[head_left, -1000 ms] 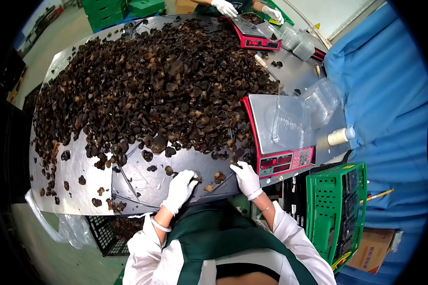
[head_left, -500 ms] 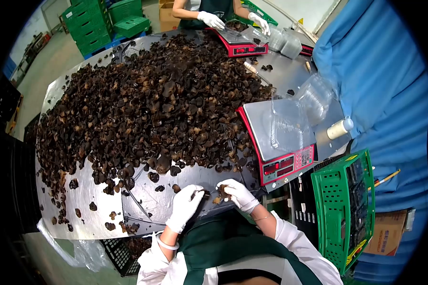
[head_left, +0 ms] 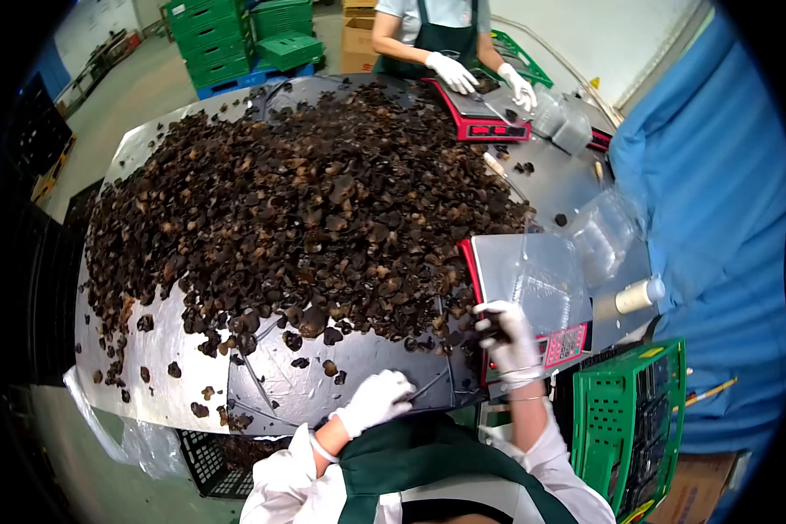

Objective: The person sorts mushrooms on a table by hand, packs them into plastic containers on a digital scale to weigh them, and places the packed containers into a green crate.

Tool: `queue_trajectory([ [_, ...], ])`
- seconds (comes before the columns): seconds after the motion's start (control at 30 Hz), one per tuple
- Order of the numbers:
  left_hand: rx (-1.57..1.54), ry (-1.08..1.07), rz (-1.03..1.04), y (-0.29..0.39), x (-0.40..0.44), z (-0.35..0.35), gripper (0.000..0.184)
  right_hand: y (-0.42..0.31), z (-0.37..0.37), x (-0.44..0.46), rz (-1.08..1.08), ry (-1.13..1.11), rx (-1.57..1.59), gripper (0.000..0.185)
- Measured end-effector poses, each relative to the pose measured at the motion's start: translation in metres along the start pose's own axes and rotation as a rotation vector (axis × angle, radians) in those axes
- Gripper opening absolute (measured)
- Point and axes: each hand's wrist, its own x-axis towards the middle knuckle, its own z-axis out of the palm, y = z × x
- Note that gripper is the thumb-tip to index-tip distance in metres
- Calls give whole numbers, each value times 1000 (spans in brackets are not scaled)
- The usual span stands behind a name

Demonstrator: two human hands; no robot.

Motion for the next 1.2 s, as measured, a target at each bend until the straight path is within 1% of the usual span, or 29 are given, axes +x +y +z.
queue_trajectory([
  [0.03,126,-103,29,8,2,0,26,-13,-21,6,-83,39,-65,23],
  [0.07,192,-110,29,10,4,8,21,-27,-22,11,-247,210,-287,16],
  [0.1,255,-119,29,9,3,16,17,-33,-42,18,-338,291,-480,16],
  [0.13,247,-109,6,7,-2,18,17,-37,-59,25,-368,339,-587,17],
  [0.17,259,-101,-4,4,-7,19,14,-40,-71,29,-321,405,-608,19],
  [0.2,268,-91,-10,2,-10,21,10,-39,-94,36,-369,379,-729,20],
  [0.23,216,-60,-55,1,-18,14,12,-34,-115,43,-419,354,-850,21],
  [0.27,190,-32,-116,-1,-27,10,13,-32,-122,46,-587,318,-1085,23],
  [0.3,167,-9,-182,-3,-41,5,14,-35,-111,44,-578,298,-1090,23],
  [0.37,167,64,-338,-3,-76,-11,17,-40,-56,32,-812,380,-1384,24],
  [0.43,197,175,-431,-3,-120,-28,15,-22,-14,34,-753,199,-1288,22],
  [0.47,220,148,-536,-4,-143,-32,13,-9,9,38,-713,54,-1312,21],
  [0.53,233,60,-730,1,-182,-44,16,37,41,52,-479,-186,-1026,31],
  [0.57,224,-1,-820,5,-195,-50,21,68,44,66,-348,-269,-957,43],
  [0.6,274,-89,-926,5,-204,-51,30,93,51,78,-386,-316,-1195,62],
  [0.63,292,-56,-959,14,-199,-60,27,116,52,88,-493,-318,-1421,78],
  [0.67,312,37,-935,17,-195,-61,26,137,52,94,-534,-339,-1458,83],
  [0.7,333,127,-907,18,-189,-61,25,148,58,89,-608,-355,-1495,77],
  [0.73,343,203,-853,20,-181,-61,23,151,69,76,-596,-393,-1543,72],
  [0.77,348,233,-830,22,-171,-62,24,151,76,62,-579,-430,-1594,68],
  [0.83,331,293,-763,18,-157,-55,24,159,74,35,-714,-478,-1616,58],
  [0.87,313,294,-733,18,-151,-53,24,165,66,23,-752,-509,-1598,53],
  [0.9,289,294,-709,17,-146,-49,25,164,62,8,-738,-559,-1671,50],
  [0.97,291,254,-679,17,-142,-46,26,169,47,-13,-773,-651,-1684,50],
  [1.03,279,231,-681,14,-141,-44,26,161,36,-33,-707,-682,-1638,50],
  [1.07,282,276,-628,9,-141,-42,26,155,32,-39,-759,-637,-1559,47],
  [1.1,288,319,-573,6,-140,-43,27,146,32,-42,-761,-583,-1489,44],
  [1.17,267,279,-592,5,-126,-53,27,113,41,-36,-694,-474,-1501,41],
  [1.2,248,411,-501,-2,-116,-54,29,110,30,-23,-726,-389,-1464,41],
])
